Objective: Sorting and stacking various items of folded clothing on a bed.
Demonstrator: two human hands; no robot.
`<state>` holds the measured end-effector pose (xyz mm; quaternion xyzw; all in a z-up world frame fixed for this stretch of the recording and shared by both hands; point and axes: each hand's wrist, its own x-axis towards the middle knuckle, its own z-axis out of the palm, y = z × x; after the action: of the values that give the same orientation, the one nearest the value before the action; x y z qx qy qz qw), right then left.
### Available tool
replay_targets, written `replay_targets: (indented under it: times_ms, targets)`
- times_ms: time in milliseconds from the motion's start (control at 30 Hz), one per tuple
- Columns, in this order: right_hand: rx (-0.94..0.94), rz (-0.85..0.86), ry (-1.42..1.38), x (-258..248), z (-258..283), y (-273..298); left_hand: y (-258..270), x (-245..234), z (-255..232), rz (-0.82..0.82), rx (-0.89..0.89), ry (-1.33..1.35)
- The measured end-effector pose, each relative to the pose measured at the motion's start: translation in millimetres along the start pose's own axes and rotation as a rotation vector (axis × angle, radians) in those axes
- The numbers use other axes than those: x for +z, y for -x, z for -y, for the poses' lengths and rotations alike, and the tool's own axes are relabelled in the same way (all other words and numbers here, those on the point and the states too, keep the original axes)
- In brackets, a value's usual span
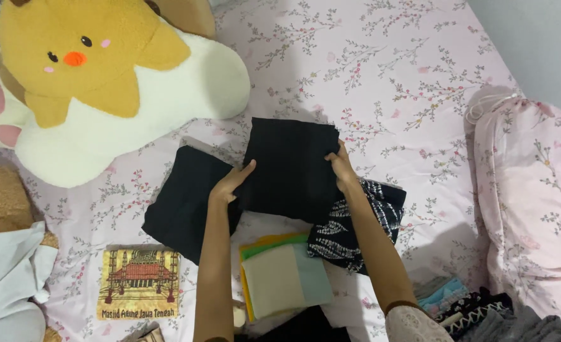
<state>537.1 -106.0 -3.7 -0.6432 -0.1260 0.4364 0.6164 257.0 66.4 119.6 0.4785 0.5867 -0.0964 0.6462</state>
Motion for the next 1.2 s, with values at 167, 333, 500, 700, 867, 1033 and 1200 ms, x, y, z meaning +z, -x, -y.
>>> replay_targets:
  times_ms: [167, 333, 500, 700, 867, 1033, 1200]
  targets:
    - [-0.061, -0.055, -0.084, 4.1, -11.6, 5.8, -25.2, 14.6, 16.1, -0.003, 0.393, 0.058]
    - [-0.064, -0.06, -0.102, 12.3, 17.7, 32.9, -2.3, 27.9, 23.9, 0.019, 0.665, 0.22]
    - [0.013, -0.04, -0.026, 13.7, 19.6, 26.8, -53.9, 18.1, 56.9, -0.122, 0.593, 0.008]
    - [-0.471, -0.308, 0.586, -12.8, -29.6, -45.5, -21.6, 23.5, 14.2, -0.249, 0.569, -0.241]
    - [-0.289, -0.188, 0.587, -4.5, 32.5, -46.5, -57.0, 30.0, 20.7, -0.339, 0.847, -0.182]
    - [-0.253, -0.201, 0.654, -9.3, 35.6, -42.5, -92.9, 40.9, 27.8, -0.449, 0.929, -0.217]
    - [-0.438, -0.319, 0.683, 1.5, 40.9, -38.3, -106.7, 46.5, 23.3, -0.592, 0.796, -0.168]
